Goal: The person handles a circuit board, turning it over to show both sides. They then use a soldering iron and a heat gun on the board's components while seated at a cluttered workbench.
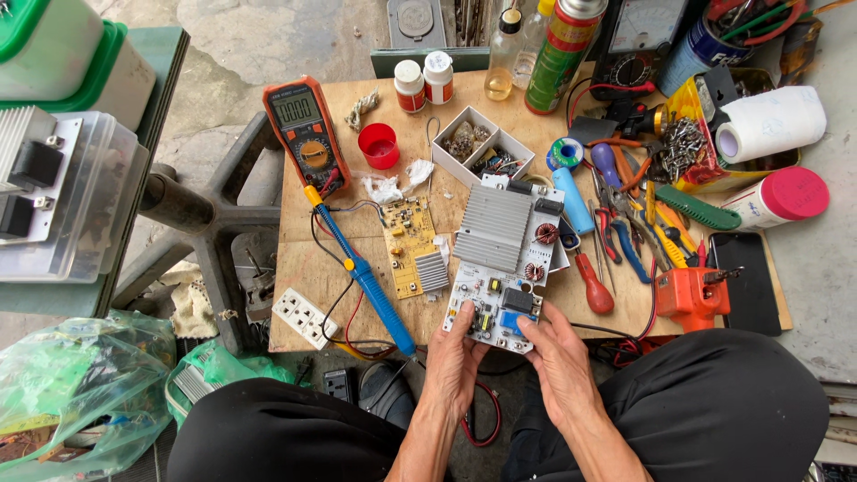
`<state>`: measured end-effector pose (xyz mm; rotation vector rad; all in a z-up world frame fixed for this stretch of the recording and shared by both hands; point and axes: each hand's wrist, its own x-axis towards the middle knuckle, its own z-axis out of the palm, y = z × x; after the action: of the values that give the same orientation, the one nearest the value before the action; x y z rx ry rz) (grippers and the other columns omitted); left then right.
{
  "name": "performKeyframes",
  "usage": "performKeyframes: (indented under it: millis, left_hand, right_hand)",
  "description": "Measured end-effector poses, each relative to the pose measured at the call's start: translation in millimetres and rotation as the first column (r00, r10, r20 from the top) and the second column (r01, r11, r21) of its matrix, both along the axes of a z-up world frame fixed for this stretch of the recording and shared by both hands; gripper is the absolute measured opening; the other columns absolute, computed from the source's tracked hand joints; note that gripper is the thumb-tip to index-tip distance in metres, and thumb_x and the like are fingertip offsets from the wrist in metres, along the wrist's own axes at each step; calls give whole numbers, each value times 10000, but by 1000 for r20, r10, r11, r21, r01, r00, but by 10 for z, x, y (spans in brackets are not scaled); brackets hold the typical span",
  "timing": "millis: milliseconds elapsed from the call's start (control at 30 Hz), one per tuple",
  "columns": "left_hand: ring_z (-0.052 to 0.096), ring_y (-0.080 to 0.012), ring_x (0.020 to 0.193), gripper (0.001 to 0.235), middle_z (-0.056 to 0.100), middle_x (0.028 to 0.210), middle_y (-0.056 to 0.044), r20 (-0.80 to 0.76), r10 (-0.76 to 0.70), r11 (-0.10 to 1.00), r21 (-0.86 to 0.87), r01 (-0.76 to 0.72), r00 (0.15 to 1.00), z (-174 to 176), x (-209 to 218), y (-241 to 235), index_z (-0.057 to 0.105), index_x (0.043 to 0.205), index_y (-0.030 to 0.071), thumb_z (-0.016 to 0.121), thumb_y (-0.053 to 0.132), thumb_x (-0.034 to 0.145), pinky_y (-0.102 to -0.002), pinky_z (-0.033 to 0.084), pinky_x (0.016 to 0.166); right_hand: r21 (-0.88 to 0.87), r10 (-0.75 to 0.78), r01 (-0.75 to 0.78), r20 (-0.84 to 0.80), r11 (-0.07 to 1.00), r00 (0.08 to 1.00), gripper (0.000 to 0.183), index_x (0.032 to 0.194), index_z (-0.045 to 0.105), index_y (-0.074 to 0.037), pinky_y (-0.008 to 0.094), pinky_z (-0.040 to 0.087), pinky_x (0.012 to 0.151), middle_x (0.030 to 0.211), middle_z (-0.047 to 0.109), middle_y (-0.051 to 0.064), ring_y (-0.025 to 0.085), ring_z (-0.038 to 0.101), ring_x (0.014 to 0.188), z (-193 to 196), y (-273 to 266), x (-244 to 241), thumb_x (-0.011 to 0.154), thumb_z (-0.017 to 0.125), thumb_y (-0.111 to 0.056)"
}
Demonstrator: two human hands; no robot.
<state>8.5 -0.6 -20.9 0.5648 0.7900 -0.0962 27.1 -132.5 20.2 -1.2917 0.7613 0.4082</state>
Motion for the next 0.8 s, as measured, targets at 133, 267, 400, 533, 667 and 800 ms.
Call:
performKeyframes:
  millis: [133, 267, 400, 533, 667, 800]
  left_hand:
    - [745, -288, 1059, 395, 817, 1233, -181, -72, 7, 999, -39, -10, 997, 358, -7, 2, 722, 1381, -25, 710, 160, 1032, -443, 631, 930]
    - [742, -278, 1028, 345, 823, 1180, -183, -65, 73, 993, -88, -79, 995, 68, -68, -39, 739, 1312, -1, 760, 144, 1000, -448, 628, 907]
    - [738, -286, 1014, 343, 812, 1203, -181, -90, 132, 980, -141, -144, 987, 90, -30, -29, 736, 1338, 16, 759, 105, 1007, -440, 628, 854]
    - [706, -307, 1183, 451, 777, 1327, -216, -58, 210, 952, -213, -218, 976, 461, 150, -35, 683, 1446, 3, 703, 82, 1003, -467, 582, 1061]
    - [746, -271, 1117, 386, 813, 1268, -162, -78, 219, 947, -223, -231, 973, 38, 130, -194, 714, 1372, 83, 761, 89, 989, -424, 609, 987]
    - [738, -268, 1128, 429, 790, 1277, -114, -109, 111, 975, -179, -130, 988, 20, 102, -270, 691, 1391, 78, 777, 97, 971, -424, 599, 988]
  right_hand:
    - [97, -81, 95, -141, 991, 987, 663, 1676, 562, -118, 416, 398, 1219, 1648, 664, 67, 256, 595, 1517, 619, 185, 61, 1015, 611, -138]
    - [105, -102, 114, -119, 988, 988, 742, 1725, 497, -138, 366, 354, 1265, 1681, 633, 78, 226, 561, 1533, 408, 104, 31, 994, 624, -103]
    - [95, -36, 41, -51, 995, 998, 906, 1763, 356, -140, 420, 338, 1312, 1784, 439, 119, 225, 383, 1644, 249, 17, 112, 920, 687, -173]
    - [-53, 161, -159, 28, 986, 987, 1000, 1747, 356, -121, 468, 301, 1364, 1789, 477, 120, 224, 438, 1667, 362, 37, 384, 848, 772, -262]
    - [-151, 155, -144, 65, 978, 986, 840, 1670, 515, -95, 366, 353, 1334, 1755, 504, 136, 203, 414, 1676, 28, -72, 494, 880, 777, -207]
    - [-337, 158, -113, 108, 935, 982, 657, 1550, 675, -154, 430, 519, 1158, 1567, 666, 158, 262, 619, 1484, -244, -210, 406, 912, 788, -262]
